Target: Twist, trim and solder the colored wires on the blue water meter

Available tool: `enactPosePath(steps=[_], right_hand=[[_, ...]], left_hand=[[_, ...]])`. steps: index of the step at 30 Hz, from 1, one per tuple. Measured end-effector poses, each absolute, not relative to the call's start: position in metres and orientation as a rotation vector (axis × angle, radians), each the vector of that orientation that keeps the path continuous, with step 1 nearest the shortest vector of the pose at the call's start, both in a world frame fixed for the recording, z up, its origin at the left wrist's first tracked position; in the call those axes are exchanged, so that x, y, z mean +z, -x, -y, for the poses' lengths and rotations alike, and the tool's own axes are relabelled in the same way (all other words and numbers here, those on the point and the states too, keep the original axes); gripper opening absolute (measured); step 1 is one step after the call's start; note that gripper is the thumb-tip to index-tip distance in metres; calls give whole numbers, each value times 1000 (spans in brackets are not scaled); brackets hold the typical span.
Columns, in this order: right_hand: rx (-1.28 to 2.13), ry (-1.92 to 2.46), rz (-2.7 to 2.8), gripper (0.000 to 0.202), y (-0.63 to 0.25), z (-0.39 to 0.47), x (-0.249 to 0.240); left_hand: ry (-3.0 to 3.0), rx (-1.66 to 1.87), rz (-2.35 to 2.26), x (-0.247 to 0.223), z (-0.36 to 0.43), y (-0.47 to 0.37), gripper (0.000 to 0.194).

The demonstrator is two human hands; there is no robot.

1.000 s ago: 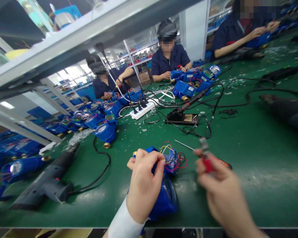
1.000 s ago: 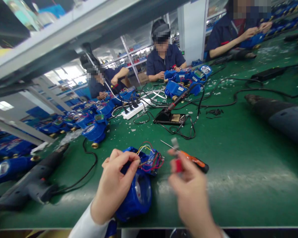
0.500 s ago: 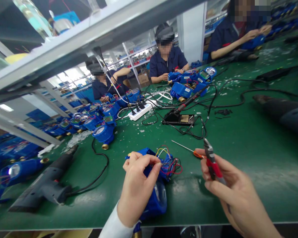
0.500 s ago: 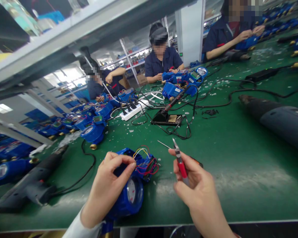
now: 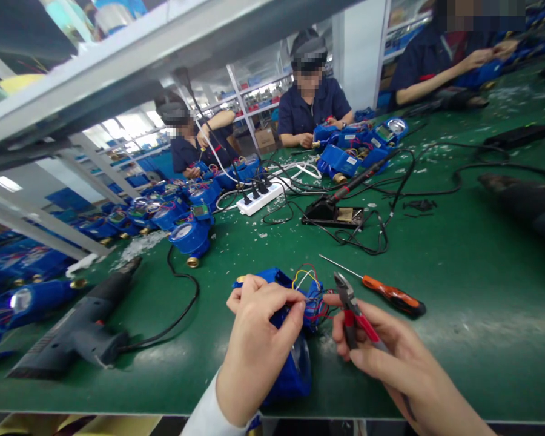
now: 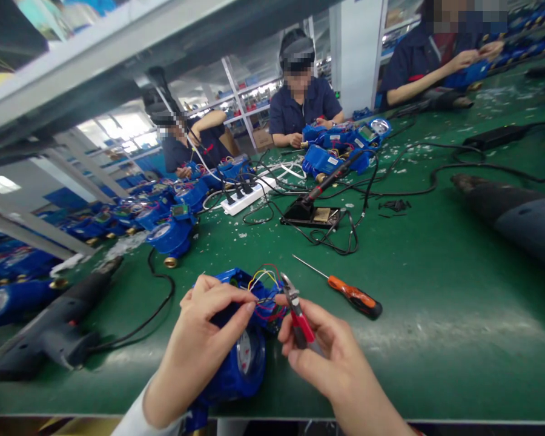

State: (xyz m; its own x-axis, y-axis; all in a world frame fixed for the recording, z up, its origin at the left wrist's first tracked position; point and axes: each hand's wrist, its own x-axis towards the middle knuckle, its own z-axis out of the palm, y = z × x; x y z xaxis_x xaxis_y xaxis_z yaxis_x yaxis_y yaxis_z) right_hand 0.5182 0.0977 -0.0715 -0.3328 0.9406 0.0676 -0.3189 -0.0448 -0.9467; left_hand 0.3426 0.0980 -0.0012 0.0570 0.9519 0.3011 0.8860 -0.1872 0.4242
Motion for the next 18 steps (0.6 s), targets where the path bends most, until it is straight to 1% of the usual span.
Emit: enactPosePath(steps=[4,10,12,16,18], right_hand=[[1586,799,1222,42,-517,-99,-65],[1345,928,1266,42,-517,-99,-77],[1178,996,1371,41,-523,-96,-78],[536,1127,1666,47,-537,-92,-75],[427,1173,1719,42,-543,-92,-76]], left_hand=[[-2192,779,-1902,-1,-98,-341,15],[-2235,740,-1844,1,-98,-338,10],[-2244,769,-1813,1,-97,-337,10],[-2232,848,-1734,3,-98,-333,10],[-2211,905,-1688,4,-98,-331,11]])
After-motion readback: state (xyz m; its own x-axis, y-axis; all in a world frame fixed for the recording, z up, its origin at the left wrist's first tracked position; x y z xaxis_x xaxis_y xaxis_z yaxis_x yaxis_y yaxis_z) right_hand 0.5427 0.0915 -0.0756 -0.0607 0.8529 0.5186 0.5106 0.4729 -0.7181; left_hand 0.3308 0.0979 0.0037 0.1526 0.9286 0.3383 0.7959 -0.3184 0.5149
